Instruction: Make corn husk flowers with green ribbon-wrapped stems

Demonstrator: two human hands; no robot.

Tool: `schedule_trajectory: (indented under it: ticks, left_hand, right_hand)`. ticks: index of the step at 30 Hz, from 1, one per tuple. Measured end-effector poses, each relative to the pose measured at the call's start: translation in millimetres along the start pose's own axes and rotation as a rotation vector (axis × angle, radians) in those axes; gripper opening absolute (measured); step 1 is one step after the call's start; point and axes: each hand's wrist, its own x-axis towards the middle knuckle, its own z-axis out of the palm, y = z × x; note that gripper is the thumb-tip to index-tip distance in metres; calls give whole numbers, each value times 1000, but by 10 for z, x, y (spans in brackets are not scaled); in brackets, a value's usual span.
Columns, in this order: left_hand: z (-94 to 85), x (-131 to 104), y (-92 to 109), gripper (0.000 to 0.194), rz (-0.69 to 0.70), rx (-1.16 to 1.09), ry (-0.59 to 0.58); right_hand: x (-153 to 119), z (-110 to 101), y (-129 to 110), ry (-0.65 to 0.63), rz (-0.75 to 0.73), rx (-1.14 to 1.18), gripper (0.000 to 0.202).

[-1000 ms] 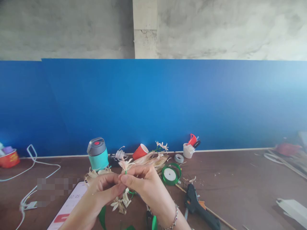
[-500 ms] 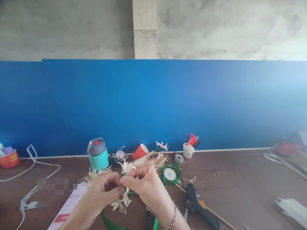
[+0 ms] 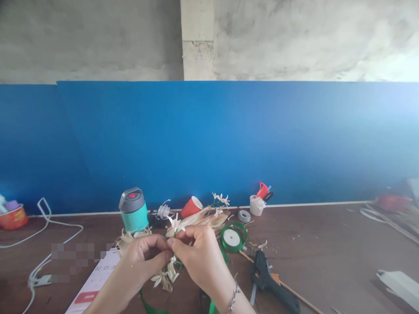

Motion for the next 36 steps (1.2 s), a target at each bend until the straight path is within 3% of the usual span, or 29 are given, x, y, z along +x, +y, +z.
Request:
schedule_trajectory:
  ticks: [4,8,11,14,17,22,25,27,28,31,33,36]
  left_hand:
    - [-27,-22,64,16,-63,-98,-33]
    - [-71,-29,80,18,-167,-392,-168]
    - [-86,-14,48,17,-231,-505,-268]
    - [-79,-9,21,18,-232,-533,-319]
    - [-70,-6,8,16,-201,-489,-286]
    - [-103,92,-51,8,-103,-124,-115]
    - [-144,175,-95,12,-113,12,-141]
    - [-161,182,-88,32,-55,-57,-131]
    - [-163,164,-69,40,-17,-107,-69]
    - [-138,55,22,23,28,-218,82]
    - [-100,-15,74,18,35,-189,32]
    - [-30,-49,95,25,-30,-231,1]
  right_hand:
    - [19,-31,-19,-102,41,201,29]
    - [31,-72,-20,-358,52,597,17]
    - [39,-84,21,-439,71,694,13]
    - [38,-84,41,-408,80,693,17]
    - [26,-81,3,-372,69,645,21]
    - [-6,-101,-89,-199,41,514,26]
    - [-14,-136,-93,-107,-28,457,22]
    - [-7,-156,-71,-73,-68,393,22]
    - [0,-161,-57,-63,-80,347,22]
    - [20,-142,-27,-33,-102,166,24]
    - [26,-107,-22,-3,-114,47,23]
    - [22,-51,-23,29,-133,-71,21]
